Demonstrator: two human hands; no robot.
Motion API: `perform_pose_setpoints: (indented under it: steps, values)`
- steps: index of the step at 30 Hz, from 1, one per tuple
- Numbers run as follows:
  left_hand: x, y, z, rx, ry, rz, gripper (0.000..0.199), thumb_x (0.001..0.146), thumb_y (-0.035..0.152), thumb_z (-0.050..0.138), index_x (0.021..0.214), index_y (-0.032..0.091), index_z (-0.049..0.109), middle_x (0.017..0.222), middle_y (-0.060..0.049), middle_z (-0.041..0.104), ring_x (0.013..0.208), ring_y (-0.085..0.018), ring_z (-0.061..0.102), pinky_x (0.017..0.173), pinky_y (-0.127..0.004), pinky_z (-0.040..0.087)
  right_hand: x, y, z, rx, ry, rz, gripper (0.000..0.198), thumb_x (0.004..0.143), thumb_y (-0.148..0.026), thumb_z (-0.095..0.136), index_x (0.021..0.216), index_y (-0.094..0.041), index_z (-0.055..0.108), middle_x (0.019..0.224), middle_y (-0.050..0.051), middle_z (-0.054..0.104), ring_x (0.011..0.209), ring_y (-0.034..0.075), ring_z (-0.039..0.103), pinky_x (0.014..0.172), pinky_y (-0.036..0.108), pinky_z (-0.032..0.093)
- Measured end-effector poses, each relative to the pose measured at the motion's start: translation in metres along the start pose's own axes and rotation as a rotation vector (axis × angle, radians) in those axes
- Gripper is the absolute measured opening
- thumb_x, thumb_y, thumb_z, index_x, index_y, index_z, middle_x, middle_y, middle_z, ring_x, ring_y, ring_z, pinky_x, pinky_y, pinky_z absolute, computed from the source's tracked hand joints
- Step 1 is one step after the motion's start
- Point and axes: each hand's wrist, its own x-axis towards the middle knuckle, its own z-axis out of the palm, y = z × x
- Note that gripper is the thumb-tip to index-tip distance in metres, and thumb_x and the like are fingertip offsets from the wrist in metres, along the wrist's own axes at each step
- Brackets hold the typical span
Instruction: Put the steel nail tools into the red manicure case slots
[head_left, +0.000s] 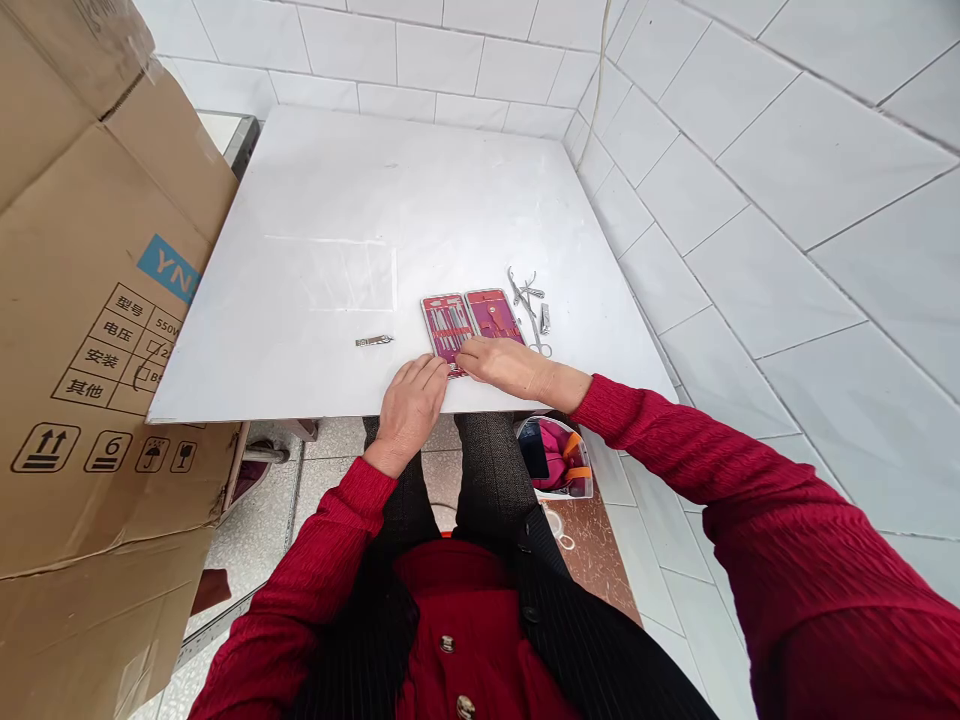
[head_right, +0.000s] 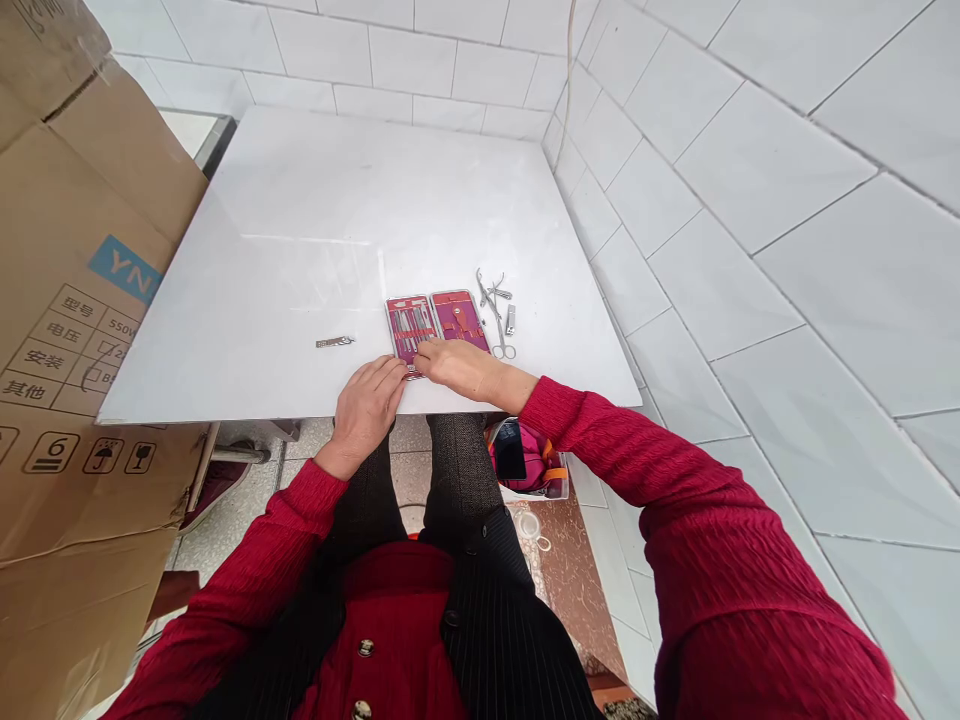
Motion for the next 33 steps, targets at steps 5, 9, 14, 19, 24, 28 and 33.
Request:
perform_pose_setpoints:
  steps: [5, 9, 14, 19, 24, 28, 33]
  values:
    - [-0.001, -0.001, 0.002, -0.006, -0.005, -0.014, 0.032, 0.106, 0.020, 0.045, 0.130, 0.014, 0.065, 0.131, -0.013, 0.071, 0.128, -0.028, 0.062, 0.109, -0.047, 0.050, -0.007, 0.001, 0.027, 0.247, 0.231, 0.106, 0.033, 0.108, -0.024, 0.041, 0.111, -0.013, 0.072, 0.106, 0.013, 0.068, 0.095, 0.021, 0.061, 0.086, 0.034, 0.049]
    - [0.000, -0.001, 0.002, -0.019, -0.011, -0.013, 0.031, 0.105, 0.019, 0.046, 0.128, 0.017, 0.067, 0.131, -0.012, 0.071, 0.129, -0.027, 0.061, 0.109, -0.047, 0.050, -0.010, -0.005, 0.041, 0.351, 0.368, 0.195, 0.038, 0.109, -0.029, 0.040, 0.106, -0.015, 0.075, 0.105, 0.011, 0.069, 0.095, 0.020, 0.061, 0.084, 0.031, 0.049]
    - [0.000, 0.000, 0.000, 0.024, 0.010, 0.005, 0.028, 0.106, 0.019, 0.047, 0.122, 0.016, 0.069, 0.129, -0.010, 0.072, 0.126, -0.027, 0.063, 0.107, -0.045, 0.051, -0.009, -0.004, 0.033, 0.371, 0.343, 0.190, 0.034, 0.107, -0.028, 0.044, 0.101, -0.016, 0.076, 0.102, 0.010, 0.069, 0.092, 0.020, 0.061, 0.080, 0.031, 0.046]
    - [-0.001, 0.000, 0.001, 0.024, 0.018, 0.026, 0.027, 0.105, 0.018, 0.048, 0.123, 0.016, 0.069, 0.129, -0.009, 0.072, 0.126, -0.027, 0.063, 0.106, -0.046, 0.051, 0.016, -0.005, 0.001, 0.284, 0.343, 0.237, 0.030, 0.106, -0.025, 0.047, 0.096, -0.016, 0.074, 0.100, 0.010, 0.069, 0.094, 0.021, 0.059, 0.076, 0.030, 0.039]
    - [-0.001, -0.002, 0.002, 0.033, 0.047, 0.030, 0.023, 0.104, 0.017, 0.049, 0.111, 0.015, 0.071, 0.108, -0.012, 0.076, 0.109, -0.027, 0.068, 0.096, -0.044, 0.055, 0.079, -0.022, -0.029, 0.247, 0.252, 0.138, 0.024, 0.103, -0.021, 0.051, 0.098, -0.013, 0.073, 0.106, 0.011, 0.068, 0.092, 0.020, 0.058, 0.073, 0.031, 0.034]
    - [-0.001, 0.000, -0.001, 0.046, 0.058, 0.045, 0.023, 0.104, 0.017, 0.049, 0.103, 0.015, 0.071, 0.092, -0.009, 0.074, 0.094, -0.024, 0.068, 0.089, -0.041, 0.056, 0.120, -0.031, -0.035, 0.194, 0.146, 0.106, 0.022, 0.101, -0.015, 0.051, 0.099, -0.010, 0.072, 0.108, 0.014, 0.069, 0.094, 0.022, 0.059, 0.073, 0.032, 0.034]
    - [-0.001, 0.001, -0.004, 0.020, 0.030, 0.041, 0.021, 0.104, 0.016, 0.049, 0.102, 0.015, 0.070, 0.093, -0.009, 0.072, 0.094, -0.024, 0.068, 0.088, -0.041, 0.055, 0.139, -0.032, -0.031, 0.124, 0.037, 0.073, 0.021, 0.096, -0.005, 0.050, 0.095, -0.005, 0.072, 0.102, 0.018, 0.071, 0.091, 0.023, 0.061, 0.079, 0.034, 0.040]
